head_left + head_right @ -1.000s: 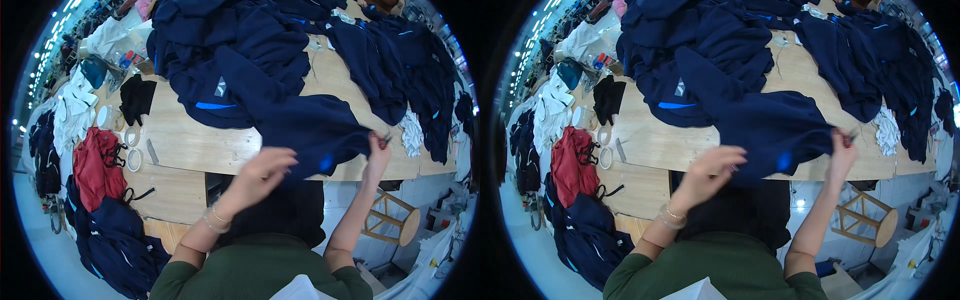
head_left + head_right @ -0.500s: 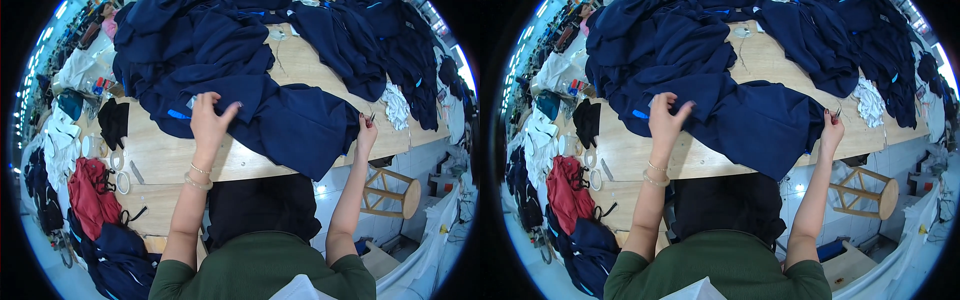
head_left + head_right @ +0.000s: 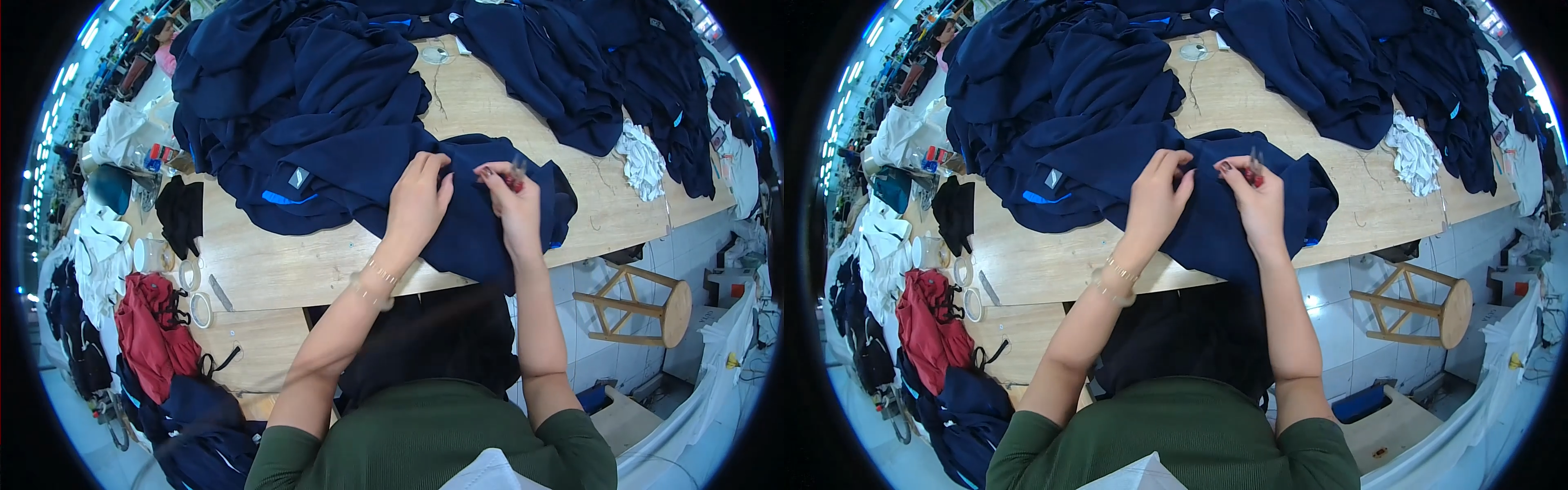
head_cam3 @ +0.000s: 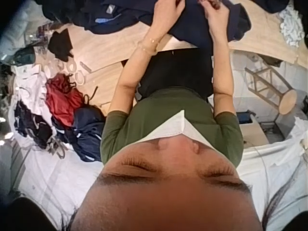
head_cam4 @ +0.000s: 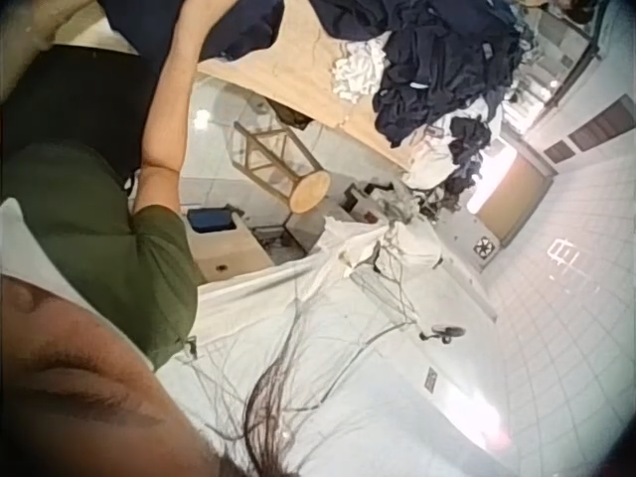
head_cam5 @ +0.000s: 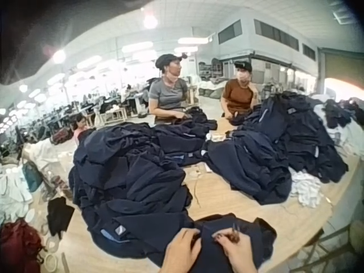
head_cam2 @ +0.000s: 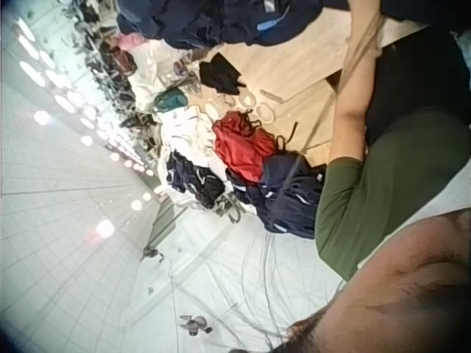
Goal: The recorder is trimming excess threads from blue garments using thread nippers at a factory workbench.
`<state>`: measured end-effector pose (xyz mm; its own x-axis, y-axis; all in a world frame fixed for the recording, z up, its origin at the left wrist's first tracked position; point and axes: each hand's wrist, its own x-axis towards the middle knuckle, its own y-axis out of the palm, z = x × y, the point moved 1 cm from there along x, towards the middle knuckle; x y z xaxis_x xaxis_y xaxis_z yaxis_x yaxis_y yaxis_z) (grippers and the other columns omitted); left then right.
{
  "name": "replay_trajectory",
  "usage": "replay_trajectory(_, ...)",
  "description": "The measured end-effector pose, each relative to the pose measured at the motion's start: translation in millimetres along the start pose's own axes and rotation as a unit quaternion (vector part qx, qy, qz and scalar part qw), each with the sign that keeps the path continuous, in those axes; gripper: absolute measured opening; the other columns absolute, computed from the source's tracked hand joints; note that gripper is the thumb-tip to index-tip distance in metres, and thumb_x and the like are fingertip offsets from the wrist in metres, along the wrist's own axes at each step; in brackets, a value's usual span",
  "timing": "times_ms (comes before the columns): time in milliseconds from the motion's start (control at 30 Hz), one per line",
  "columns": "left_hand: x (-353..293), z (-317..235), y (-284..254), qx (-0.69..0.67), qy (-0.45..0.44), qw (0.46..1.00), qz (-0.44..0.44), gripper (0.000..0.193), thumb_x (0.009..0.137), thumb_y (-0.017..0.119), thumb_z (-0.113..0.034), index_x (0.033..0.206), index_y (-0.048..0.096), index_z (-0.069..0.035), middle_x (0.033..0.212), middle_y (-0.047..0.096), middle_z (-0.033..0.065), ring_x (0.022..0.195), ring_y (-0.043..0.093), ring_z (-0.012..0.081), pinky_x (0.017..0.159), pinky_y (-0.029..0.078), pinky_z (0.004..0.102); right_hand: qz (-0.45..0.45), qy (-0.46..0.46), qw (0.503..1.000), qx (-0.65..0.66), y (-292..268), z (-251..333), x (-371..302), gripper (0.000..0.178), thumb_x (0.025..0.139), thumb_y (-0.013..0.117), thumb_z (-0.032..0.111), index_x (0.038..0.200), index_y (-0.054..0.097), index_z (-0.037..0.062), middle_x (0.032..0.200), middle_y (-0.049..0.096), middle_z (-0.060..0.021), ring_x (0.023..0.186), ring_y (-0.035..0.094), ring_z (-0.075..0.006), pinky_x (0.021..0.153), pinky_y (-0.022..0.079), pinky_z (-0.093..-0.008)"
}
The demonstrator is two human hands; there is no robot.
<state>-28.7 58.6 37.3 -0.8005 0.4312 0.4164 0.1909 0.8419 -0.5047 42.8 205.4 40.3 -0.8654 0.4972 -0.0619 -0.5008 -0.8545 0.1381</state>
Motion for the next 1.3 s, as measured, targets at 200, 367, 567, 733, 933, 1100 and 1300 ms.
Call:
replay_trajectory(200, -11, 42, 27, -0.005, -0.106, 0.994, 0.016, 0.025, 0.077, 0.077, -0.005, 0.097, 0.064, 0.000, 0.092, 0.062, 0.0089, 0.075, 0.063, 0.0200, 0.068, 0.053, 0.0311, -0.022, 0.023, 0.999, 0.018, -13, -46, 12, 0.013, 0.095, 0.063, 0.011, 0.098, 0.068, -0.0003, 0.070, 0.055, 0.0039, 0.053, 0.039, 0.0000, 0.048, 0.027, -0.0180)
replay_trajectory(367, -10, 41, 31, 0.004, -0.109, 0.994, -0.021, 0.017, 0.079, 0.076, -0.007, 0.093, 0.069, 0.000, 0.092, 0.064, 0.0084, 0.073, 0.064, 0.0198, 0.068, 0.052, 0.0308, 0.004, 0.017, 0.999, 0.031, -17, -47, 11, 0.013, 0.096, 0.062, 0.013, 0.098, 0.067, 0.0008, 0.070, 0.056, 0.0045, 0.048, 0.035, 0.0012, 0.044, 0.022, -0.0178)
replay_trajectory(567, -6, 37, 35, 0.058, -0.109, 0.991, -0.049, 0.006, 0.085, 0.069, -0.006, 0.086, 0.068, 0.000, 0.087, 0.066, 0.0092, 0.069, 0.064, 0.0228, 0.066, 0.051, 0.0319, 0.002, 0.020, 0.999, 0.031, -16, -48, 9, 0.013, 0.096, 0.063, 0.013, 0.098, 0.068, 0.0009, 0.070, 0.056, 0.0040, 0.049, 0.035, 0.0013, 0.044, 0.023, -0.0177)
replay_trajectory(733, -6, 33, 21, -0.092, -0.196, 0.975, -0.040, 0.009, 0.095, 0.059, -0.003, 0.093, 0.065, 0.003, 0.078, 0.067, 0.0060, 0.064, 0.060, 0.0084, 0.056, 0.050, 0.0224, -0.003, 0.020, 0.999, 0.040, -17, -49, 9, 0.013, 0.096, 0.063, 0.013, 0.098, 0.068, 0.0010, 0.075, 0.060, 0.0023, 0.049, 0.036, 0.0009, 0.044, 0.023, -0.0176)
replay_trajectory(933, -9, 15, 6, -0.161, -0.187, 0.969, -0.003, 0.006, 0.096, 0.055, 0.001, 0.094, 0.060, 0.003, 0.078, 0.066, 0.0074, 0.062, 0.061, 0.0108, 0.058, 0.051, 0.0234, 0.026, 0.040, 0.998, 0.050, -17, -37, 11, 0.016, 0.099, 0.058, 0.019, 0.102, 0.062, 0.0032, 0.077, 0.058, 0.0003, 0.049, 0.035, -0.0001, 0.044, 0.024, -0.0178)
replay_trajectory(1100, -10, 6, 0, -0.209, -0.204, 0.956, 0.002, 0.009, 0.097, 0.054, -0.001, 0.093, 0.060, 0.004, 0.080, 0.065, 0.0059, 0.065, 0.060, 0.0085, 0.059, 0.052, 0.0225, 0.068, 0.005, 0.997, -0.030, -22, 5, 5, 0.023, 0.104, 0.049, 0.031, 0.099, 0.050, 0.0086, 0.077, 0.051, 0.0008, 0.059, 0.035, -0.0024, 0.054, 0.027, -0.0185)
replay_trajectory(1300, -15, 0, -3, -0.252, -0.231, 0.940, -0.017, 0.011, 0.099, 0.054, -0.003, 0.094, 0.060, 0.005, 0.082, 0.064, 0.0062, 0.068, 0.061, 0.0085, 0.063, 0.055, 0.0228, 0.045, -0.117, 0.942, -0.312, -11, 46, -9, 0.024, 0.079, 0.079, 0.012, 0.093, 0.061, 0.0034, 0.082, 0.061, -0.0026, 0.067, 0.053, -0.0119, 0.063, 0.043, -0.0250)
